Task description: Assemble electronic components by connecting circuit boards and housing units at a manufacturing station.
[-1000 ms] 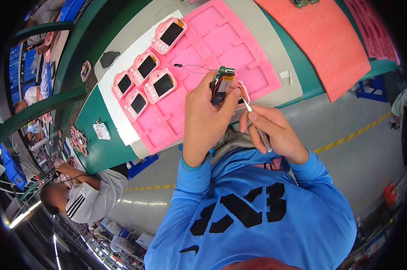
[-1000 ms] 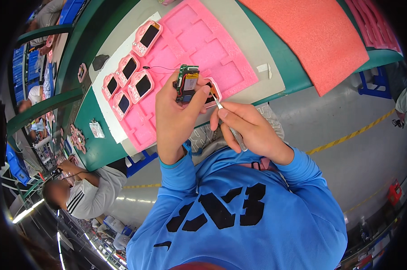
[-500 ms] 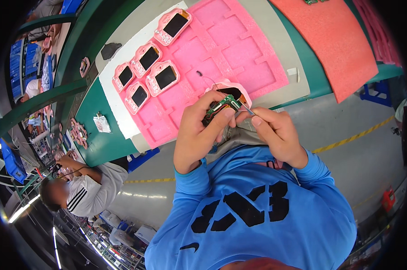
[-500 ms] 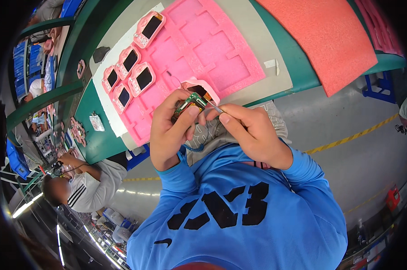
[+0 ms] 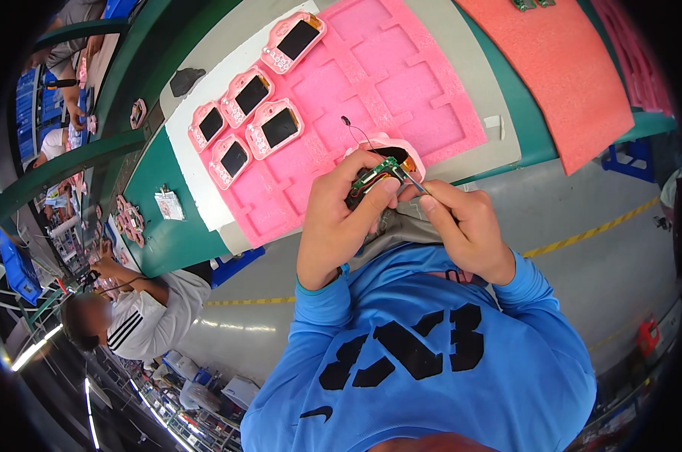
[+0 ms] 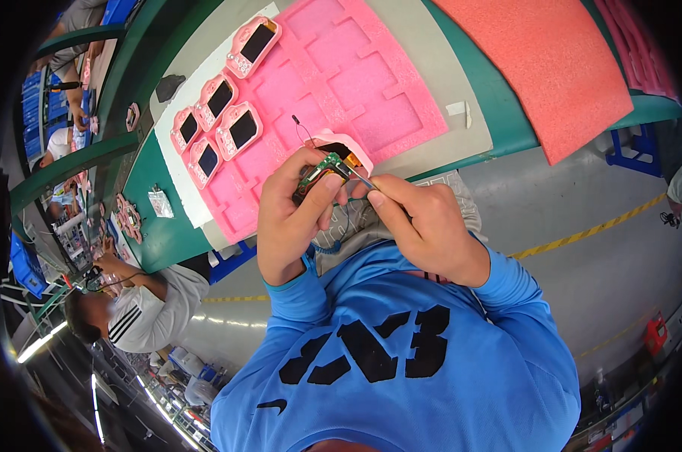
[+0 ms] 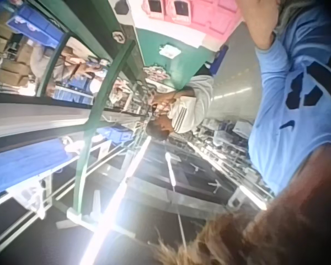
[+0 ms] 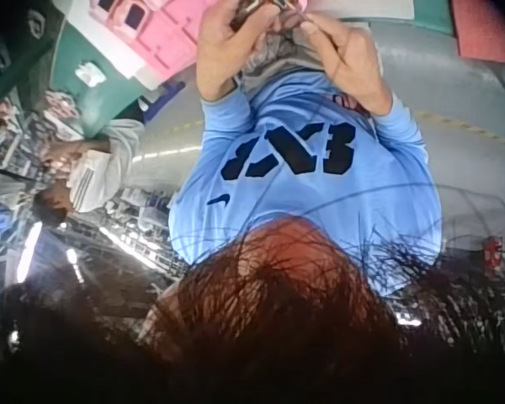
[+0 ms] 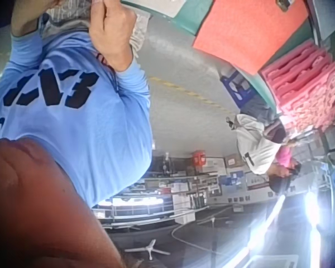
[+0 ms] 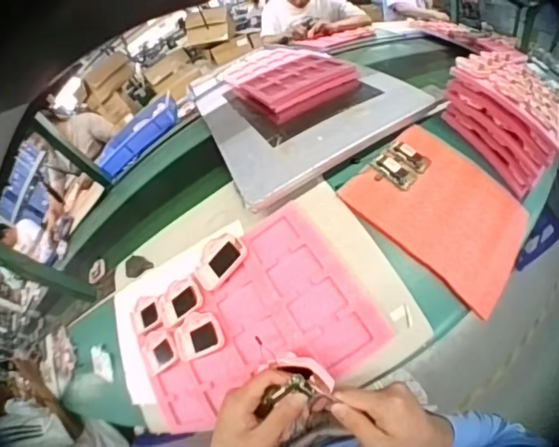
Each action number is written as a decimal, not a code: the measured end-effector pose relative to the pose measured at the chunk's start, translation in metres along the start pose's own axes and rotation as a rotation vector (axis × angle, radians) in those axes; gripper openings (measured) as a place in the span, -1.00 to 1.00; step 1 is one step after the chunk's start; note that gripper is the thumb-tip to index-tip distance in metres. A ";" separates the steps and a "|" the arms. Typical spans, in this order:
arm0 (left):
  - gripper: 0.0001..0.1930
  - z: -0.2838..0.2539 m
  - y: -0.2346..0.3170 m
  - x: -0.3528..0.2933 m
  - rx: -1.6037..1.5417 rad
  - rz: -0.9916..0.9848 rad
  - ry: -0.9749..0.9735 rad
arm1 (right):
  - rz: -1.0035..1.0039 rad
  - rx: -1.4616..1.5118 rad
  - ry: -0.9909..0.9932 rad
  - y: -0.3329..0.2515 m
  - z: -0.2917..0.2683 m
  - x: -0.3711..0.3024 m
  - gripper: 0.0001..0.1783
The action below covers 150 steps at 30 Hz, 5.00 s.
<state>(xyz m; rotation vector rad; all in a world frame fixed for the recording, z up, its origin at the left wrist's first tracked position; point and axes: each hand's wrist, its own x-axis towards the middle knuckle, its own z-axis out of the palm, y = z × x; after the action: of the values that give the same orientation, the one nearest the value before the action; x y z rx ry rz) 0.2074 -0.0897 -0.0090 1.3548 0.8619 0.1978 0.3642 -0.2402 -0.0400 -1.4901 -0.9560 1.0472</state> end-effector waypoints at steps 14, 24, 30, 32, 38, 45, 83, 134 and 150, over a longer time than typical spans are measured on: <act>-0.86 0.001 -0.003 0.001 0.049 0.056 0.013 | -0.081 -0.154 0.044 -0.002 0.002 -0.002 -0.78; -0.88 0.002 -0.003 0.000 0.040 0.048 0.009 | 0.008 -0.001 -0.032 0.002 -0.002 -0.003 -0.77; -0.86 0.004 -0.005 0.001 0.041 0.067 0.030 | -0.013 -0.056 -0.017 -0.001 -0.001 -0.005 -0.77; -0.87 0.005 -0.006 0.001 0.049 0.080 0.038 | -0.019 -0.073 -0.012 -0.002 -0.001 -0.005 -0.76; -0.93 0.015 -0.003 0.003 0.116 0.110 0.094 | 0.011 -0.093 -0.062 -0.008 -0.005 -0.004 -0.76; -0.76 0.009 0.016 0.002 0.099 0.042 0.079 | 0.186 -0.007 -0.077 -0.016 -0.038 -0.011 -0.75; -0.33 -0.034 -0.030 0.018 0.538 0.728 0.260 | -0.328 -0.815 0.156 -0.022 0.018 0.056 -0.56; -0.91 -0.052 0.044 0.132 1.380 0.759 0.504 | -0.204 -0.763 0.447 -0.003 -0.210 0.176 -0.74; -0.76 0.020 -0.020 0.020 0.992 0.963 0.389 | -0.219 -0.980 0.515 0.024 -0.255 0.175 -0.59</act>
<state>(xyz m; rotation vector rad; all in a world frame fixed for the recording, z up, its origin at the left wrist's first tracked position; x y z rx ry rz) 0.2274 -0.0986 -0.0364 2.6750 0.5396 0.8797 0.6606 -0.1535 -0.0642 -2.2111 -1.2729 -0.0569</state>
